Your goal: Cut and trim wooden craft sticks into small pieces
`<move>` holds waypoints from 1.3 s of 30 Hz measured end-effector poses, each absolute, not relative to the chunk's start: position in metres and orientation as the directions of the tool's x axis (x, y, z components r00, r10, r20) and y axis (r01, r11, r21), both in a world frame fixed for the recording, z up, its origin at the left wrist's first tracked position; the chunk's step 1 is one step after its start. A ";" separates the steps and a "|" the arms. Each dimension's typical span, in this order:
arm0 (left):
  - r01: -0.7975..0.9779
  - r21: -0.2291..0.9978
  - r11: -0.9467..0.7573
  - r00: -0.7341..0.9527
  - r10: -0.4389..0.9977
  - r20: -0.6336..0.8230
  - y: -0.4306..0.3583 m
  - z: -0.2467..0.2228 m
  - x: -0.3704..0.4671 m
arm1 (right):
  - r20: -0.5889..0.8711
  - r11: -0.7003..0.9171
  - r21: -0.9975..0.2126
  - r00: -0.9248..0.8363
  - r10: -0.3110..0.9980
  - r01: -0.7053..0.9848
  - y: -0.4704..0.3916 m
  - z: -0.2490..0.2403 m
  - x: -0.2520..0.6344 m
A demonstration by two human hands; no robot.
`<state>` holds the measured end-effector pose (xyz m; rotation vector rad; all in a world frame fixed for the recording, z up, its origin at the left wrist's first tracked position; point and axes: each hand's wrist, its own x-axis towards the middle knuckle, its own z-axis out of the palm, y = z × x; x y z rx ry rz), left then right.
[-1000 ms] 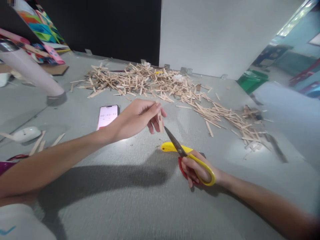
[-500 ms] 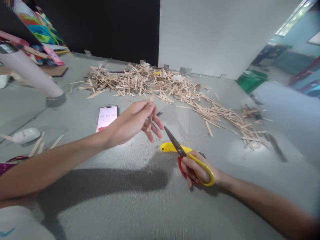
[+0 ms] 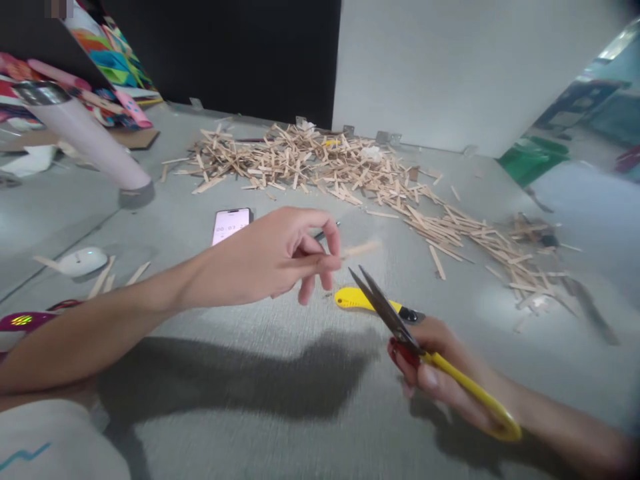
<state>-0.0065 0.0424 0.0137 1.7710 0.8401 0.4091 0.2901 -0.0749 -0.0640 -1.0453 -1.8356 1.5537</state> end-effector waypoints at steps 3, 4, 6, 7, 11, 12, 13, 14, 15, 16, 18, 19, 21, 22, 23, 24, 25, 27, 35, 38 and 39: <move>0.375 0.881 -0.290 0.677 0.734 -0.047 0.043 0.020 -0.008 | -0.122 0.022 -0.971 -0.572 0.811 0.238 -0.079 -0.060 0.292; 0.389 0.861 -0.328 0.664 0.748 -0.015 0.043 0.021 -0.008 | -0.121 0.006 -0.976 -0.566 0.816 0.218 -0.081 -0.061 0.292; 0.415 0.824 -0.385 0.637 0.770 0.038 0.042 0.023 -0.008 | -0.128 -0.032 -0.982 -0.530 0.838 0.186 -0.085 -0.068 0.294; 0.423 0.812 -0.403 0.628 0.776 0.058 0.041 0.023 -0.008 | -0.140 -0.056 -0.982 -0.506 0.851 0.178 -0.087 -0.071 0.295; 0.425 0.794 -0.436 0.619 0.780 0.096 0.036 0.023 -0.006 | -0.170 -0.114 -0.983 -0.506 0.846 0.141 -0.092 -0.082 0.299; 0.429 0.787 -0.444 0.619 0.779 0.102 0.035 0.023 -0.005 | -0.170 -0.118 -0.984 -0.507 0.845 0.134 -0.093 -0.083 0.299; 0.439 0.777 -0.452 0.618 0.779 0.104 0.034 0.024 -0.005 | -0.179 -0.126 -0.982 -0.502 0.846 0.138 -0.093 -0.083 0.299; 0.451 0.764 -0.461 0.617 0.780 0.106 0.033 0.024 -0.004 | -0.192 -0.137 -0.980 -0.495 0.848 0.144 -0.093 -0.082 0.299; 0.464 0.750 -0.471 0.616 0.780 0.109 0.033 0.025 -0.004 | -0.209 -0.154 -0.976 -0.485 0.849 0.151 -0.093 -0.081 0.298; 0.472 0.738 -0.482 0.617 0.779 0.114 0.032 0.025 -0.004 | -0.225 -0.170 -0.973 -0.477 0.849 0.156 -0.093 -0.080 0.297; 0.468 0.727 -0.503 0.627 0.768 0.128 0.032 0.025 -0.004 | -0.237 -0.186 -0.971 -0.470 0.851 0.152 -0.093 -0.078 0.294; 0.462 0.725 -0.511 0.633 0.762 0.134 0.032 0.025 -0.004 | -0.233 -0.186 -0.972 -0.463 0.855 0.146 -0.093 -0.077 0.293; 0.452 0.723 -0.523 0.642 0.753 0.143 0.032 0.023 -0.004 | -0.246 -0.192 -0.968 -0.446 0.861 0.163 -0.093 -0.077 0.291; 0.447 0.725 -0.525 0.643 0.751 0.147 0.031 0.022 -0.003 | -0.258 -0.197 -0.964 -0.438 0.861 0.179 -0.094 -0.077 0.291; 0.440 0.730 -0.523 0.641 0.752 0.153 0.031 0.021 -0.003 | -0.267 -0.201 -0.960 -0.430 0.862 0.193 -0.094 -0.078 0.291; 0.429 0.739 -0.519 0.636 0.755 0.160 0.031 0.020 -0.004 | -0.277 -0.207 -0.957 -0.422 0.863 0.206 -0.094 -0.079 0.291; 0.417 0.750 -0.514 0.632 0.757 0.167 0.031 0.018 -0.004 | -0.282 -0.209 -0.955 -0.413 0.866 0.212 -0.094 -0.079 0.292; 0.396 0.763 -0.511 0.634 0.753 0.176 0.031 0.016 -0.005 | -0.285 -0.205 -0.952 -0.417 0.863 0.226 -0.093 -0.080 0.292; 0.419 0.678 -0.604 0.678 0.705 0.209 0.033 0.014 -0.007 | -0.368 -0.210 -0.913 -0.486 0.793 0.348 -0.086 -0.067 0.287; 0.436 0.641 -0.632 0.689 0.692 0.213 0.033 0.015 -0.007 | -0.401 -0.213 -0.897 -0.509 0.762 0.387 -0.086 -0.068 0.287; 0.440 0.633 -0.637 0.692 0.690 0.213 0.033 0.015 -0.007 | -0.409 -0.214 -0.891 -0.506 0.759 0.400 -0.086 -0.069 0.287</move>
